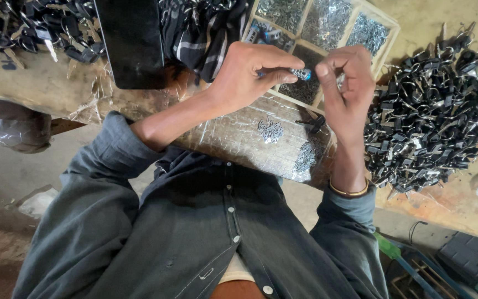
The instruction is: The person sits at a workbench and assembles small metal components by hand, repeatedly picking parts from a compartment box and piles on the table, fitting them together, and setting finished pieces aside. The person works through the parts one at a time throughout the clip.
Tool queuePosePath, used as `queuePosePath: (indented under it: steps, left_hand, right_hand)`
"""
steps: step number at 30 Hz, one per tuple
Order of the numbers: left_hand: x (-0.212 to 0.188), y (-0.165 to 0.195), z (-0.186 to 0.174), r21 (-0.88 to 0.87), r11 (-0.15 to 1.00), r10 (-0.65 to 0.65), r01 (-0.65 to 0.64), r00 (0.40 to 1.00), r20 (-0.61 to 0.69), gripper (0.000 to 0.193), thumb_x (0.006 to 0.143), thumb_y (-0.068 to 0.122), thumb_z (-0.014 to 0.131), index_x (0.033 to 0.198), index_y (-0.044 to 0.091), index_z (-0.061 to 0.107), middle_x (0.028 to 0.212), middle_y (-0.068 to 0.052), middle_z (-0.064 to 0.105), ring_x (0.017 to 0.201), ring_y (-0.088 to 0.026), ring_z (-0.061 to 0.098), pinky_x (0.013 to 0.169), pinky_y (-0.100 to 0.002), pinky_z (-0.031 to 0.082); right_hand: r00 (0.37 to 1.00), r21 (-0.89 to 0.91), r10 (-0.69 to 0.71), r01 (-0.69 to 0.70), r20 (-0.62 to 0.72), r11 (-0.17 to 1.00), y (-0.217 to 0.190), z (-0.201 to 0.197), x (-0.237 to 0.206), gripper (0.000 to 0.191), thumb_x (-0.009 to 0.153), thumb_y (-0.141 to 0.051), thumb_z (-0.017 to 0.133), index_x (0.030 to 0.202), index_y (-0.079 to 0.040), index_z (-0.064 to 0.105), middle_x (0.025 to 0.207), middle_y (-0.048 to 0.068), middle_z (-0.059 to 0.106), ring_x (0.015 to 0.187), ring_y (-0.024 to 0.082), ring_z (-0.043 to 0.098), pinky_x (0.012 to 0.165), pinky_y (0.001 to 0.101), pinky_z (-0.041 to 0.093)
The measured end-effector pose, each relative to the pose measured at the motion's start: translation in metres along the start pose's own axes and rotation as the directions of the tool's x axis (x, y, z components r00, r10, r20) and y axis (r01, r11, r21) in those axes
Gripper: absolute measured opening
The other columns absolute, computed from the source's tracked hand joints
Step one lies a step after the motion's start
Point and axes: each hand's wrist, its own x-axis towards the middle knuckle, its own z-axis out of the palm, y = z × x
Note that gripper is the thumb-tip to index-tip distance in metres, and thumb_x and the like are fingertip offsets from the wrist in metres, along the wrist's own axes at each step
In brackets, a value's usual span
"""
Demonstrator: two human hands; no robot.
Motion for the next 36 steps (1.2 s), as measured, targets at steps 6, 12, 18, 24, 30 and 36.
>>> queuePosePath:
  steps: [6,12,18,24,30,36]
  left_hand:
    - [-0.002,0.001,0.0,-0.035,0.999,-0.02,0.02,1.0,-0.001,0.021,0.092,0.002,0.082,0.112,0.002,0.073,0.107,-0.008,0.079,0.098,-0.017,0.08,0.08,-0.025,0.067]
    - [-0.003,0.001,-0.001,-0.045,0.999,-0.027,0.027,1.0,0.011,0.016,0.093,0.0,0.081,0.107,0.001,0.073,0.103,-0.009,0.08,0.099,-0.017,0.08,0.083,-0.026,0.068]
    - [-0.004,-0.001,0.001,-0.03,1.0,-0.006,0.006,1.0,0.012,0.016,0.092,0.001,0.082,0.106,0.001,0.073,0.103,-0.009,0.079,0.099,-0.018,0.08,0.082,-0.026,0.067]
    - [-0.005,0.002,0.001,-0.061,0.998,-0.034,0.033,0.999,-0.013,0.016,0.092,0.001,0.083,0.105,0.0,0.074,0.103,-0.008,0.079,0.096,-0.016,0.08,0.081,-0.026,0.067]
    - [-0.005,0.002,-0.001,-0.051,0.998,-0.023,0.022,1.0,-0.015,0.014,0.094,0.002,0.082,0.106,0.002,0.074,0.105,-0.008,0.079,0.096,-0.015,0.08,0.081,-0.026,0.068]
    - [-0.005,0.002,0.0,-0.038,0.998,-0.048,0.048,0.999,-0.013,0.015,0.093,0.003,0.083,0.105,0.002,0.074,0.103,-0.007,0.079,0.093,-0.014,0.08,0.077,-0.024,0.067]
  right_hand:
    - [0.994,0.217,0.077,-0.091,0.076,0.972,-0.01,0.011,-0.003,0.008,0.109,0.003,0.066,0.118,0.003,0.065,0.116,0.008,0.058,0.107,0.014,0.056,0.091,0.0242,0.047]
    - [0.998,0.006,-0.004,0.003,0.067,1.0,-0.018,0.013,0.001,0.008,0.109,0.004,0.071,0.117,0.002,0.068,0.114,0.009,0.063,0.102,0.015,0.059,0.093,0.0261,0.048]
    - [0.985,0.012,0.004,-0.006,0.174,1.0,-0.018,-0.001,0.003,0.017,0.107,0.003,0.073,0.124,0.0,0.075,0.114,0.008,0.066,0.101,0.018,0.063,0.087,0.0286,0.05]
    - [0.982,-0.615,-0.074,0.168,0.176,0.77,-0.008,0.011,0.003,0.024,0.081,-0.003,0.08,0.105,-0.005,0.079,0.101,0.009,0.067,0.098,0.03,0.058,0.085,0.0414,0.039]
    - [0.997,-0.517,-0.005,0.044,0.078,0.855,-0.002,0.005,0.005,0.008,0.1,-0.003,0.081,0.101,-0.01,0.076,0.099,0.002,0.071,0.094,0.025,0.057,0.09,0.0392,0.037]
    - [0.992,-0.444,-0.127,0.109,-0.011,0.889,-0.003,-0.001,0.001,0.01,0.096,-0.001,0.082,0.103,-0.008,0.08,0.101,0.003,0.07,0.099,0.023,0.058,0.092,0.035,0.042]
